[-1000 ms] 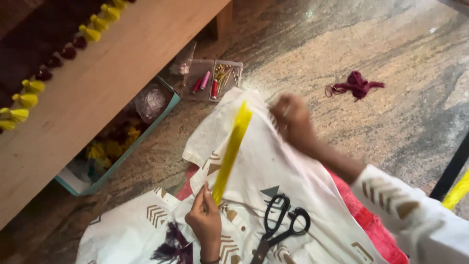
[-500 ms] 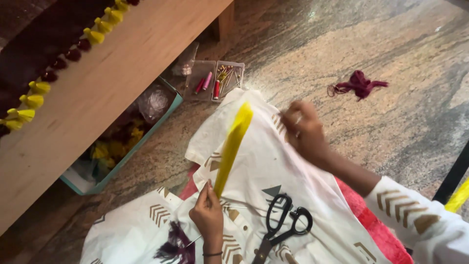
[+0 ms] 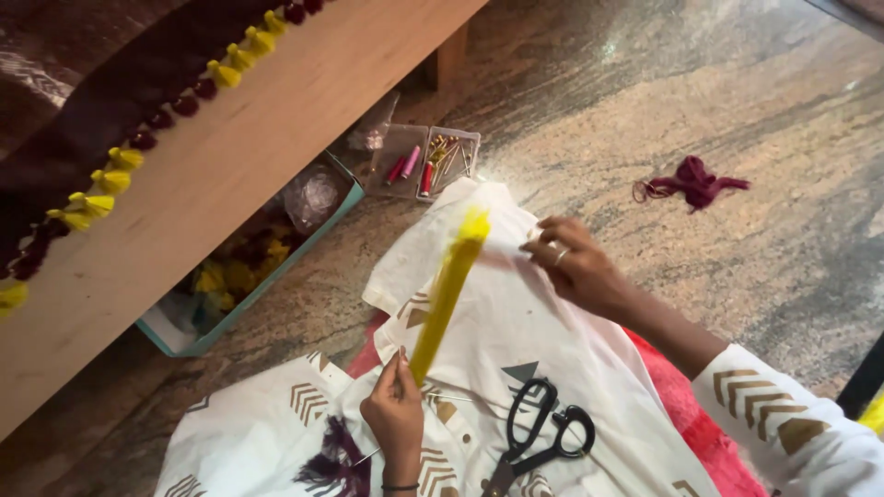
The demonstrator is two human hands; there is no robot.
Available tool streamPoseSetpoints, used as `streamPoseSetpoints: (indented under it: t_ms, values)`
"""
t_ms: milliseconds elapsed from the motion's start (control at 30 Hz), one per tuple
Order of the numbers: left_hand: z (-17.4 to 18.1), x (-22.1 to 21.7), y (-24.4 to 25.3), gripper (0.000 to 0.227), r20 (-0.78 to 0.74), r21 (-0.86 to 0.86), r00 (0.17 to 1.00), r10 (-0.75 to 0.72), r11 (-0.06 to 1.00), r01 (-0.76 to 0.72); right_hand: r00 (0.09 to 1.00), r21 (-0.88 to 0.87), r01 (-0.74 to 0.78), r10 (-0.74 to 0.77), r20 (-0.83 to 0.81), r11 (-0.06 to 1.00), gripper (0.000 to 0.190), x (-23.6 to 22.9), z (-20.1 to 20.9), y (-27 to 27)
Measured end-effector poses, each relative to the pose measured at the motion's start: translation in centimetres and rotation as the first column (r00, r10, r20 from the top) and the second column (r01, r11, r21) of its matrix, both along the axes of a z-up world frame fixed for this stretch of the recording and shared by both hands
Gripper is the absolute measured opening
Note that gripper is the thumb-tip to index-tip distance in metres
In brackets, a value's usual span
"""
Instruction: Making decorative tassels by winding yarn and attaching them to a saree border.
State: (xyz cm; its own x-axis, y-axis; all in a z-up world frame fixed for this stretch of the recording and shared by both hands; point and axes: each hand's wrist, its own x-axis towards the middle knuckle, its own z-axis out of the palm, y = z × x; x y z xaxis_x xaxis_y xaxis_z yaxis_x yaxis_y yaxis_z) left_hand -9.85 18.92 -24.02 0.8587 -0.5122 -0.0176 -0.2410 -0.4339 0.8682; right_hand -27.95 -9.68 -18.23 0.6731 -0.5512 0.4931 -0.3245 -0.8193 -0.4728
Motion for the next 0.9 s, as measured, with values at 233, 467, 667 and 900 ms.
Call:
streamPoseSetpoints:
  t_ms: [233,467,667,900]
  values:
    - [0.6,0.6,0.3,0.025,0.045,-0.120,0.999,0.015,0.993,-0.010,0.976,0.525,0.214,-0.158,-0.149,0.824,0.025,-1.0,1.4,-3.5]
    - [9.4,4.5,-3.1,0.028,-0.398,-0.144,0.916,-0.054,0.990,-0.005,0.623,0.741,-0.381,0.746,-0.236,0.552,0.025,2.2,6.3,1.2]
    - [18.9,6.2,-5.5,0.027,-0.196,-0.409,0.833,-0.518,0.815,0.410,0.841,0.606,-0.488,0.524,0.133,0.628,0.029,10.8,16.4,6.2]
    - [18.3,8.0,-4.7,0.024,-0.250,-0.573,0.646,-0.721,0.648,0.502,0.704,0.497,-0.699,0.619,0.349,0.515,0.010,14.9,21.6,6.3]
